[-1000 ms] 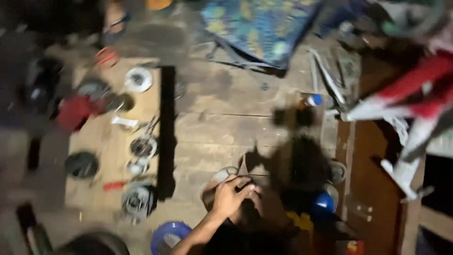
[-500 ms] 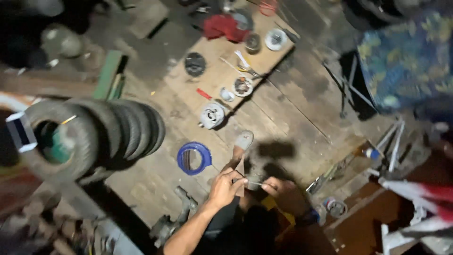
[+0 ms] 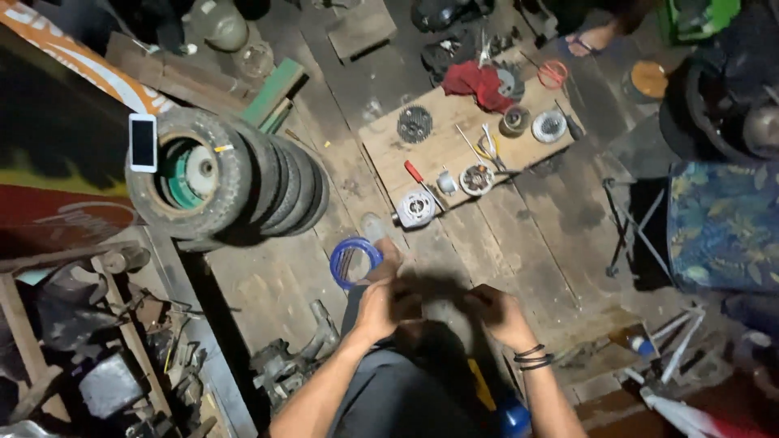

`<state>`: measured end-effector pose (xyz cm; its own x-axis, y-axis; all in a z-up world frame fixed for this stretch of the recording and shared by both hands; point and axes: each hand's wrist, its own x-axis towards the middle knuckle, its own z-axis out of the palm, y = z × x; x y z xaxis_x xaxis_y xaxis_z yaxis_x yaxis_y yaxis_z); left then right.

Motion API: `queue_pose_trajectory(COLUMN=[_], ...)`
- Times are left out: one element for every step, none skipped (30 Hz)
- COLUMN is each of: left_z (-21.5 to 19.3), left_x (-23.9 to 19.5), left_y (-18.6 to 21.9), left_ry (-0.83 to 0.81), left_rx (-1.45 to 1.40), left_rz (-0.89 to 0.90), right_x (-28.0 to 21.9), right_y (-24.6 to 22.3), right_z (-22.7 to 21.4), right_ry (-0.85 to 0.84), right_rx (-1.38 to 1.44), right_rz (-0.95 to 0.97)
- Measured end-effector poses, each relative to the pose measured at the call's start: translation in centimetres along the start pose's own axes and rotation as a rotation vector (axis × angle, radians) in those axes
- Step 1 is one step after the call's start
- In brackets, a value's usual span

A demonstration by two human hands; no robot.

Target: Cleaning a motorcycle cylinder head using a small scraper and sandpaper to remove residue and carbon buildup.

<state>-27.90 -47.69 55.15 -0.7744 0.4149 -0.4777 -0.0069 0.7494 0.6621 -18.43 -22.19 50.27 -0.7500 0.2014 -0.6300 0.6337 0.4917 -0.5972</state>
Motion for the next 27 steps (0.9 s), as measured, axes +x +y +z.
queue_pose_trajectory(left_z=[-1.8, -3.3, -4.0, -5.0, -6.2, -7.3, -8.6, -10.3, -9.7, -9.6, -9.7, -12.2, -14.7, -16.3, -18.6, -21.0, -23.2, -25.8, -28.2, -30.4, -31.4, -32.3, -33.2, -34.0, -34.7, -35.5, -35.6], left_x=[0.3, -0.1, 0.0, 1.1, 2.2, 2.8, 3.4, 4.6, 6.6, 8.6, 10.8, 13.2, 15.6, 16.6, 17.7, 19.1, 20.5, 21.6, 22.7, 23.7, 24.6, 25.8, 26.9, 27.7, 28.5, 29.3, 30.1], left_y=[1.0, 1.8, 1.2, 0.7, 0.2, 0.0, -0.3, -0.6, -3.3, -6.1, -9.0, -8.5, -8.2, -8.0, -8.4, -8.6, -8.7, -8.3, -8.0, -7.7, -8.1, -8.2, -8.3, -8.4, -8.4, -8.4, -8.7], left_ry=[0.05, 0.094, 0.096, 0.118, 0.141, 0.147, 0.176, 0.208, 0.217, 0.316, 0.406, 0.42, 0.306, 0.165, 0.157, 0.156, 0.155, 0.143, 0.173, 0.203, 0.19, 0.232, 0.274, 0.26, 0.32, 0.381, 0.368], left_rx=[-0.052, -0.106, -0.111, -0.173, -0.235, -0.24, -0.274, -0.304, -0.307, 0.194, 0.7, 0.708, 0.342, -0.033, -0.036, -0.111, -0.185, -0.184, -0.258, -0.332, -0.331, -0.282, -0.233, -0.235, -0.269, -0.301, -0.3], left_rz=[0.039, 0.07, 0.061, 0.017, -0.027, -0.021, -0.071, -0.119, -0.109, 0.176, 0.455, 0.466, 0.216, -0.049, -0.053, -0.105, -0.156, -0.168, -0.169, -0.17, -0.183, -0.18, -0.176, -0.183, -0.126, -0.067, -0.072], right_x=[0.9, 1.2, 1.9, 3.4, 5.0, 5.9, 6.8, 8.3, 9.9, 11.6, 13.4, 14.6, 15.9, 15.9, 18.3, 21.1, 23.9, 25.6, 27.2, 28.7, 29.1, 29.7, 30.3, 31.4, 32.4, 33.5, 34.4], right_y=[-1.5, -2.8, -3.7, -5.1, -6.6, -8.1, -9.7, -11.8, -12.4, -13.4, -14.5, -18.1, -21.6, -24.4, -24.4, -24.5, -24.4, -26.0, -27.3, -28.4, -30.5, -32.5, -34.5, -35.3, -36.0, -36.7, -37.3], right_z=[-0.3, -0.3, 0.1, 0.1, 0.1, 0.0, 0.0, 0.0, 0.2, 0.8, 1.4, 0.7, 0.2, 0.0, 1.1, 1.8, 2.5, 2.5, 2.5, 2.5, 2.6, 2.4, 2.1, 2.7, 3.2, 3.6, 3.7], right_ry=[-0.024, -0.056, -0.065, -0.067, -0.069, -0.064, -0.067, -0.069, -0.062, -0.067, -0.071, -0.058, -0.027, -0.011, -0.013, 0.001, 0.015, 0.009, 0.069, 0.129, 0.123, 0.163, 0.203, 0.203, 0.198, 0.196, 0.2], right_rx=[0.011, 0.02, 0.015, 0.037, 0.058, 0.051, 0.103, 0.158, 0.153, 0.155, 0.157, 0.159, 0.267, 0.371, 0.37, 0.433, 0.496, 0.5, 0.456, 0.412, 0.414, 0.493, 0.571, 0.571, 0.704, 0.839, 0.841], right_rz=[-0.045, -0.081, -0.08, -0.097, -0.114, -0.119, -0.165, -0.217, -0.227, -0.233, -0.239, -0.254, -0.254, -0.229, -0.22, -0.225, -0.229, -0.214, -0.237, -0.258, -0.241, -0.231, -0.22, -0.204, -0.199, -0.196, -0.182])
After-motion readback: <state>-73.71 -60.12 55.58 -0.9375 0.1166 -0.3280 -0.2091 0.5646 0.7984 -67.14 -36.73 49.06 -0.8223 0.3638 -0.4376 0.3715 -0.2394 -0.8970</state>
